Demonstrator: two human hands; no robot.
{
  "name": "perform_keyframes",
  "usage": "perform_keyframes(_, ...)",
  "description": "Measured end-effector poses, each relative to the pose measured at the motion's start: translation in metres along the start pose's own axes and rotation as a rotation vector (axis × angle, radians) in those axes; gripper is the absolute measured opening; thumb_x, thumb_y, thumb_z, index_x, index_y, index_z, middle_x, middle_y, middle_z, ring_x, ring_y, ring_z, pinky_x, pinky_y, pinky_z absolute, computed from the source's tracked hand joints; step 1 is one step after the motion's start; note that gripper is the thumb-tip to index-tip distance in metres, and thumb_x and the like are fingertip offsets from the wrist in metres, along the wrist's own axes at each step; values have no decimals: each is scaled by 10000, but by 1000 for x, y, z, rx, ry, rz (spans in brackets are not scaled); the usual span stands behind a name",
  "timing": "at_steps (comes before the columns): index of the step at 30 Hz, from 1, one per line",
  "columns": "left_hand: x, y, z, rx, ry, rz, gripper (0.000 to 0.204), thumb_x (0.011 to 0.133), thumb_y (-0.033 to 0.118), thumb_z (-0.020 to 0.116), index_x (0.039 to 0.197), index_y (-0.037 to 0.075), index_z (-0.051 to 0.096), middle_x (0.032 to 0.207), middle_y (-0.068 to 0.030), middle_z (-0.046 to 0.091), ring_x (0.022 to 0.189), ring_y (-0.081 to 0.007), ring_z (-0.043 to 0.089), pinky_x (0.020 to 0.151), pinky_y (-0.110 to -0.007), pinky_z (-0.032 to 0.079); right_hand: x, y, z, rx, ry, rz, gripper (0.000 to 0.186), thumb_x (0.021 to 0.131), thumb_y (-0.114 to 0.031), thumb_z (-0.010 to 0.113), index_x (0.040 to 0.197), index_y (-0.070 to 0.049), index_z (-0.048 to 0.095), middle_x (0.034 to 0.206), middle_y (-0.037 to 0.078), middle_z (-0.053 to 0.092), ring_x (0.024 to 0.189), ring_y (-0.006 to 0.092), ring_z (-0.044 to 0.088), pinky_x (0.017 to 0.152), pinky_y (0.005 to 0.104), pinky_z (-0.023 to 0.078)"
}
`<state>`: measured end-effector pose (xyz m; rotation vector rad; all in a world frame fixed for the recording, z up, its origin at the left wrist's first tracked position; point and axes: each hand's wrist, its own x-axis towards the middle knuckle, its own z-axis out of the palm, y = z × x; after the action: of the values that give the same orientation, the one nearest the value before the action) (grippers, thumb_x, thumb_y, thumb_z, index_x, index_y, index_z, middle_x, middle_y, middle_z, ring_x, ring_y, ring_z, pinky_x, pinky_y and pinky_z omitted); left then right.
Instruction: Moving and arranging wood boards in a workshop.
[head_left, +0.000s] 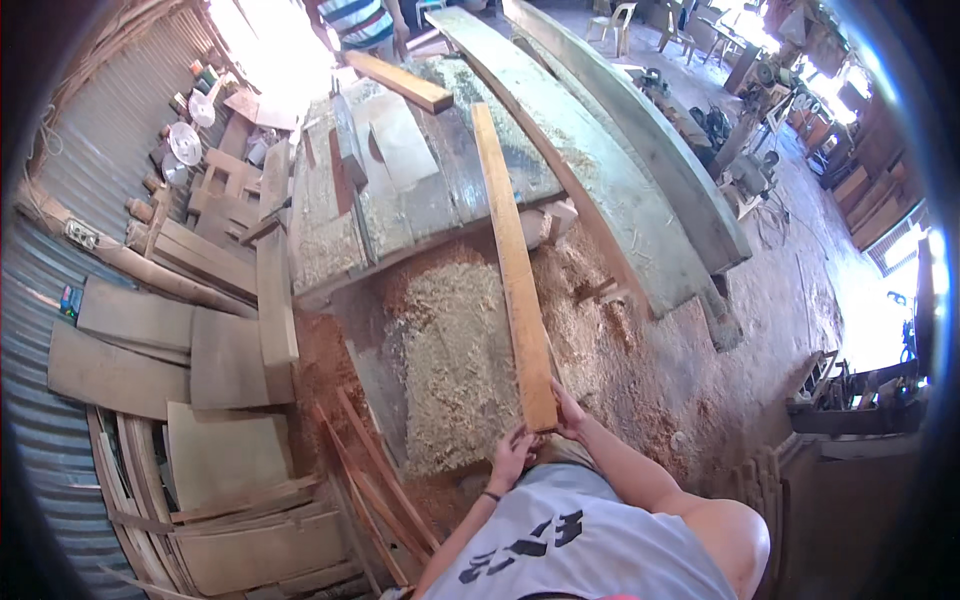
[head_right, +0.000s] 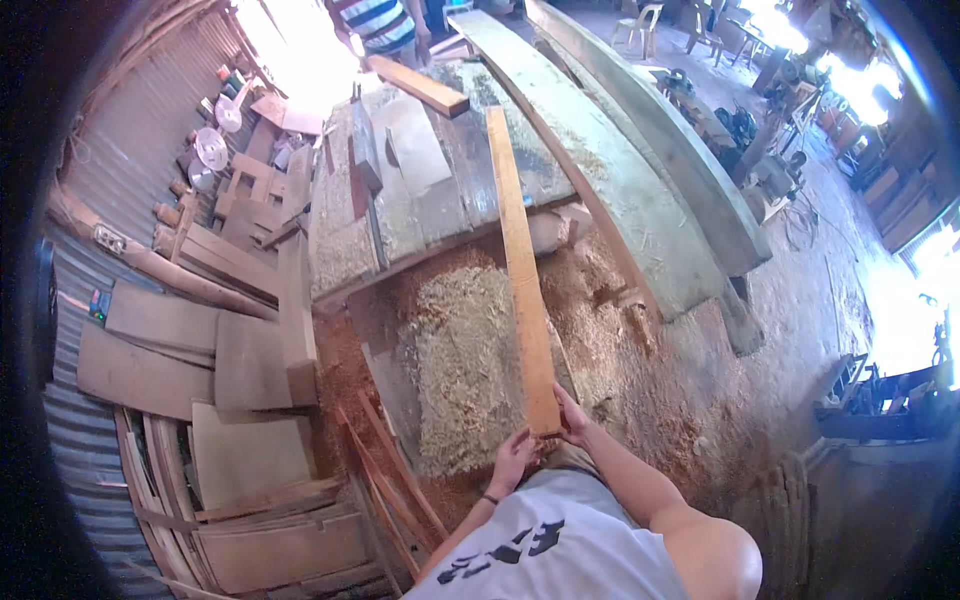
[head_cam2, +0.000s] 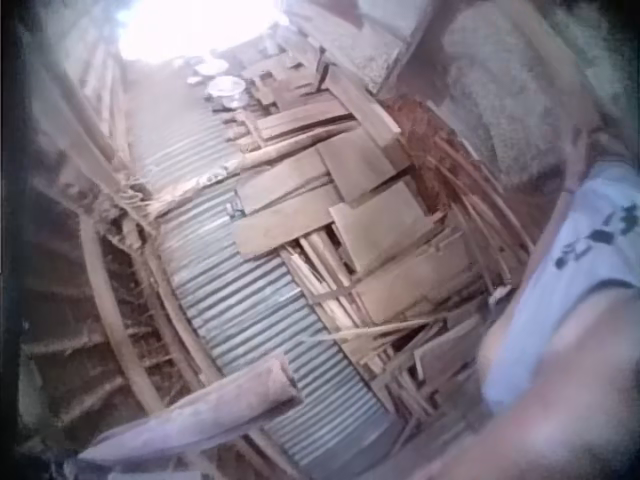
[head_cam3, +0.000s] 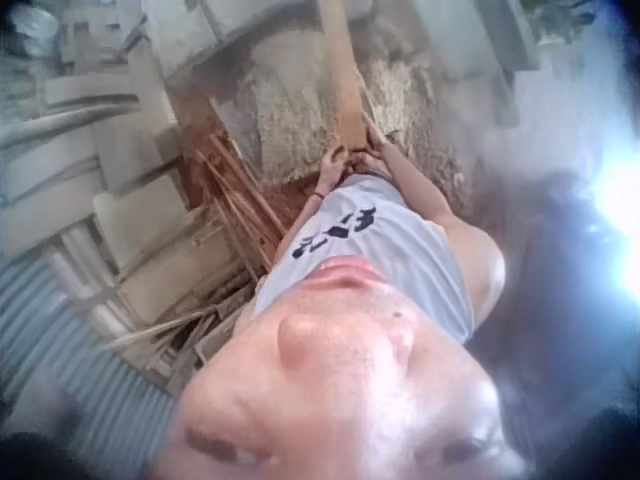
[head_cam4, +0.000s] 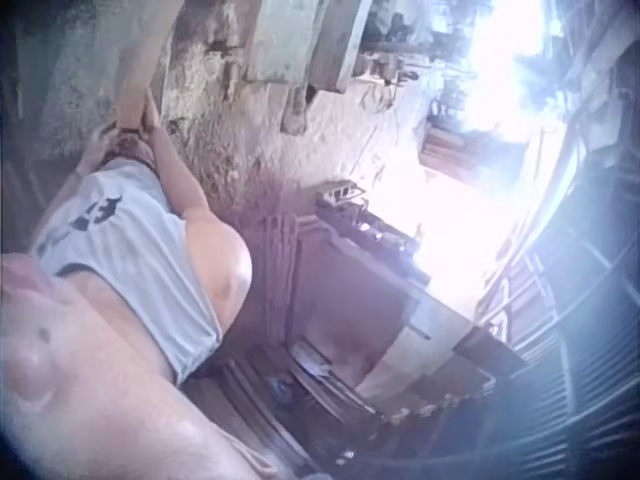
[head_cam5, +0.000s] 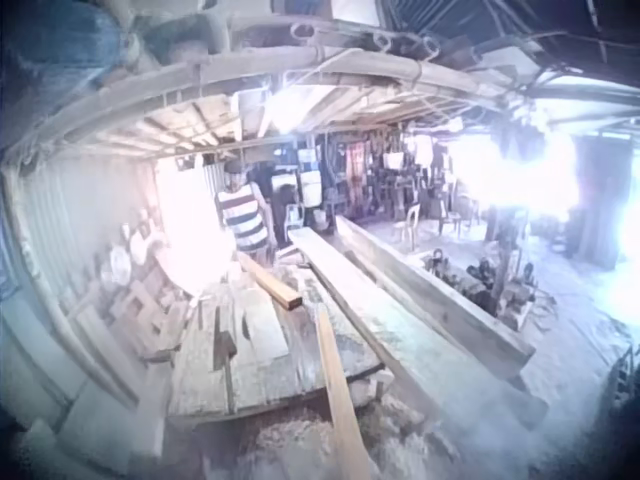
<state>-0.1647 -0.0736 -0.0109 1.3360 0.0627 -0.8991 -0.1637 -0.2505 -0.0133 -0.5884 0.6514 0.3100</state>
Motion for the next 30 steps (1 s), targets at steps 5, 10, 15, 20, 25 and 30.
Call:
perform_keyframes(5, -16, 25, -46, -123, 92, -20, 239, 815, 130, 464, 1034, 34, 483, 868, -41, 564, 730, -102, 554, 582, -194, 439, 44, -67, -26, -40, 267, -202, 427, 768, -447, 413, 1019, -110, 485, 902, 62, 558, 788, 210, 551, 684, 357, 451)
perform_keyframes(10, -54, -45, -168, 110, 486, -46, 193, 804, 183, 467, 929, 41, 506, 751, -59, 563, 664, -139, 569, 511, -242, 461, 99, -169, -64, 223, 331, -760, 618, 712, -441, 495, 1194, -98, 316, 1185, 94, 369, 1068, 178, 363, 891, 362, 282)
perform_keyframes(15, -126, -165, -254, 222, 839, -524, 155, 771, 167, 459, 794, 34, 536, 642, -62, 545, 591, -204, 576, 467, -314, 447, 101, -176, -23, 215, 306, -793, 677, 734, -402, 489, 1264, -127, 169, 1313, 96, 157, 1163, 199, 234, 938, 373, 209)
perform_keyframes(20, -183, -278, -283, 927, 539, -442, 260, 734, 288, 488, 910, 97, 480, 684, -123, 551, 534, -216, 544, 387, -315, 409, 76, -33, -15, -1129, 447, -465, 471, 744, -345, 460, 1134, -84, 421, 1086, 179, 448, 1012, 271, 432, 846, 358, 340)
perform_keyframes(25, -131, -252, -224, 639, 163, -492, 228, 750, 267, 478, 908, 103, 461, 703, -108, 549, 538, -203, 532, 392, -301, 398, -1, 206, -256, -1228, 645, -108, 403, 675, -293, 529, 969, -17, 528, 912, 188, 539, 857, 238, 519, 742, 358, 410)
perform_keyframes(30, -161, -252, -255, 495, 137, -572, 198, 767, 246, 468, 907, 109, 443, 721, -94, 547, 542, -190, 520, 397, -288, 386, -142, 269, -219, -1133, 807, 281, 354, 679, -286, 506, 903, -17, 559, 838, 194, 553, 802, 248, 536, 704, 378, 423)
